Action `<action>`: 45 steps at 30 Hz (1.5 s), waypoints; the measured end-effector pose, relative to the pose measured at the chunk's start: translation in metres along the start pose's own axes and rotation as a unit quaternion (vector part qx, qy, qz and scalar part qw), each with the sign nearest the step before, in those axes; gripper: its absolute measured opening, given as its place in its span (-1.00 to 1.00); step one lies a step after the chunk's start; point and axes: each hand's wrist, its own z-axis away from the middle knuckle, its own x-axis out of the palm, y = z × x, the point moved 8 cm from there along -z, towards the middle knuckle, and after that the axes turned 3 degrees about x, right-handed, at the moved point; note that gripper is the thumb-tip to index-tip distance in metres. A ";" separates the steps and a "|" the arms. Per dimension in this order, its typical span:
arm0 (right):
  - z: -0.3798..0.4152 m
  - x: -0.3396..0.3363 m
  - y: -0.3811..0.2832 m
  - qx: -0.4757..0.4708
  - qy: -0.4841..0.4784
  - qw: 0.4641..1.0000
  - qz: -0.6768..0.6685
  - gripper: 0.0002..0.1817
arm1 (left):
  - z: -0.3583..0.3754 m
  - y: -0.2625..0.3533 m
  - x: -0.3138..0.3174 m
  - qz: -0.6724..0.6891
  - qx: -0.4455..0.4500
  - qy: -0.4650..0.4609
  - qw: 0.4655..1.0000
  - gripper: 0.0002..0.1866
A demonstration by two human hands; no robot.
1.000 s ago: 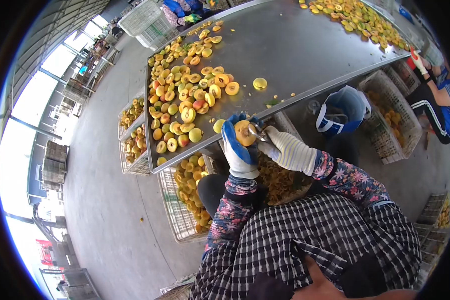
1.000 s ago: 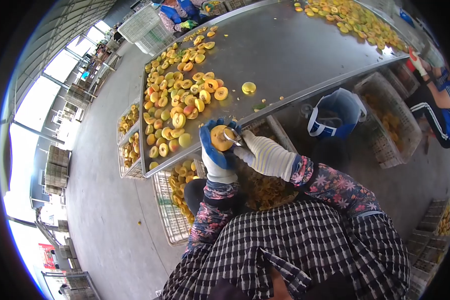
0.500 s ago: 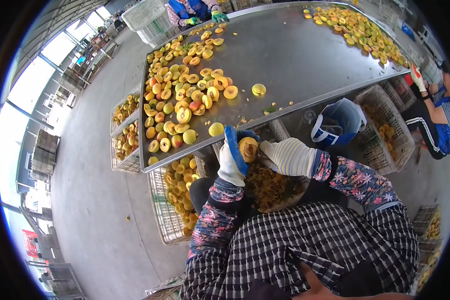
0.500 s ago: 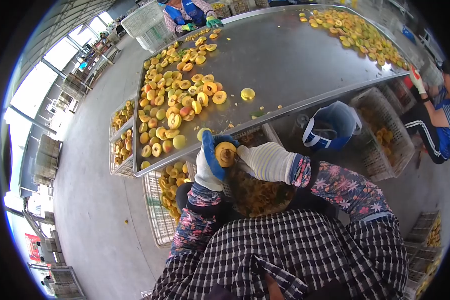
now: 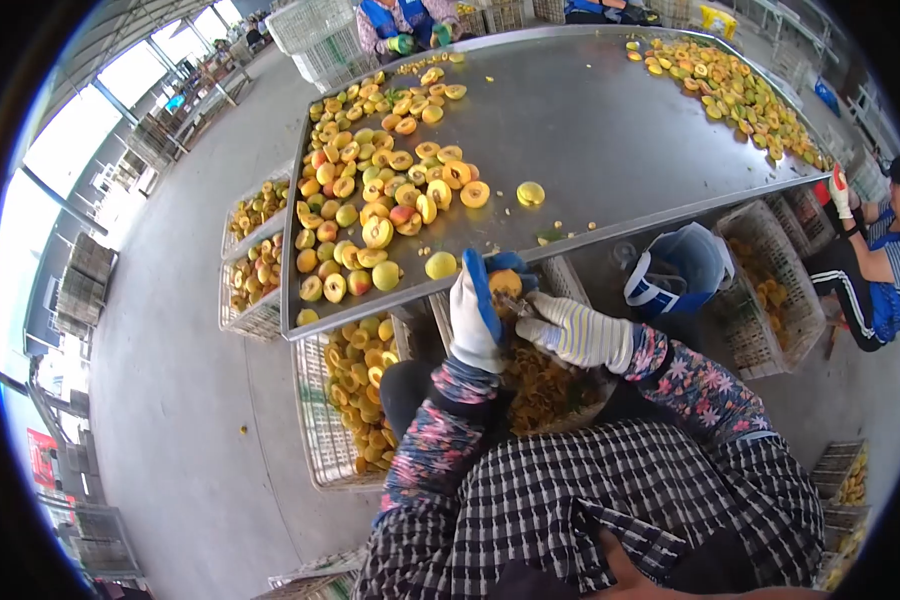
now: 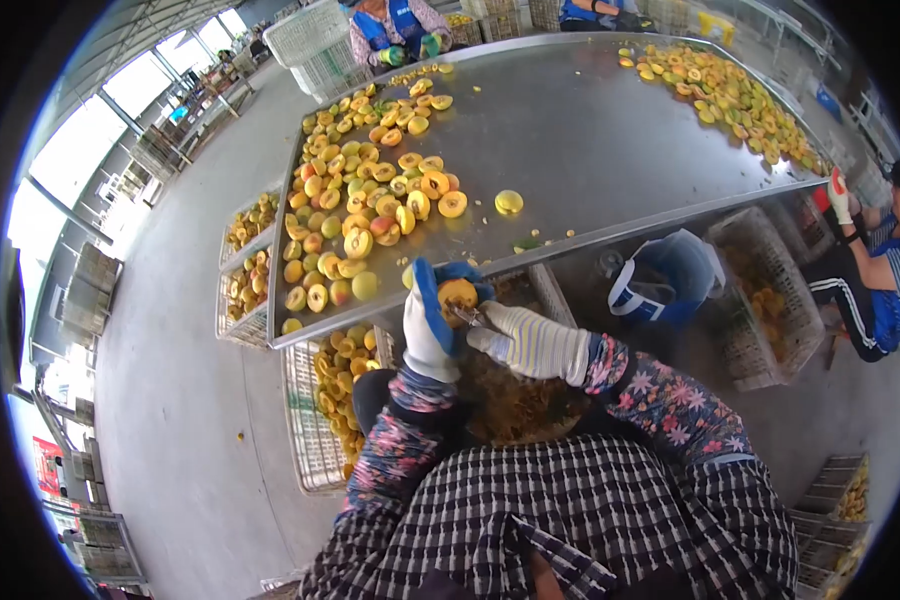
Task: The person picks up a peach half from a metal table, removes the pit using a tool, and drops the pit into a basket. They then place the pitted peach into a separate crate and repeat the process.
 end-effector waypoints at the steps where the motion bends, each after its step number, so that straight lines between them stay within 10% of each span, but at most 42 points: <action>1: 0.003 -0.002 -0.001 0.061 -0.038 0.997 0.001 -0.84 | -0.009 -0.014 -0.012 -0.021 -0.034 -0.028 0.999 -0.29; 8: 0.009 0.011 0.019 0.155 -0.061 0.960 -0.224 -0.62 | -0.013 -0.014 0.002 0.126 -0.113 -0.108 0.980 -0.13; 12: 0.007 0.022 0.019 0.163 -0.069 0.939 -0.293 -0.57 | -0.004 -0.007 -0.006 -0.038 0.065 -0.044 0.996 -0.27; 18: 0.009 0.022 0.027 0.153 -0.098 0.961 -0.210 -0.53 | -0.012 -0.033 -0.022 -0.032 -0.057 -0.091 0.994 -0.44; 20: 0.011 0.029 0.031 0.190 -0.131 0.906 -0.354 -0.54 | -0.011 -0.017 -0.015 -0.191 0.007 -0.103 0.976 -0.44; 24: 0.021 0.041 0.035 0.238 -0.154 0.800 -0.528 -0.58 | -0.005 -0.016 0.001 -0.088 0.008 -0.126 0.988 -0.42; 27: 0.023 0.039 0.040 0.238 -0.144 0.804 -0.525 -0.59 | -0.009 -0.040 -0.011 -0.030 -0.140 -0.019 0.990 -0.47; 29: 0.029 0.040 0.048 0.245 -0.133 0.812 -0.512 -0.59 | -0.015 -0.031 -0.028 -0.190 -0.079 0.028 0.978 -0.52; 33: 0.044 0.018 0.072 0.214 -0.077 0.947 -0.225 -0.55 | -0.010 0.019 -0.071 -0.283 -0.037 0.083 0.955 -0.60; 36: 0.042 0.012 0.127 0.129 -0.039 0.933 0.333 -0.53 | -0.010 0.082 -0.136 -0.640 -0.010 0.120 0.759 -0.56; 40: 0.046 0.017 0.124 0.228 -0.118 0.902 0.348 -0.43 | -0.031 0.111 -0.165 -0.794 0.004 0.077 0.604 -0.53; 45: 0.032 0.015 0.128 0.175 -0.099 0.904 0.377 -0.36 | -0.106 0.052 -0.125 -0.733 -0.007 -0.005 0.681 -0.46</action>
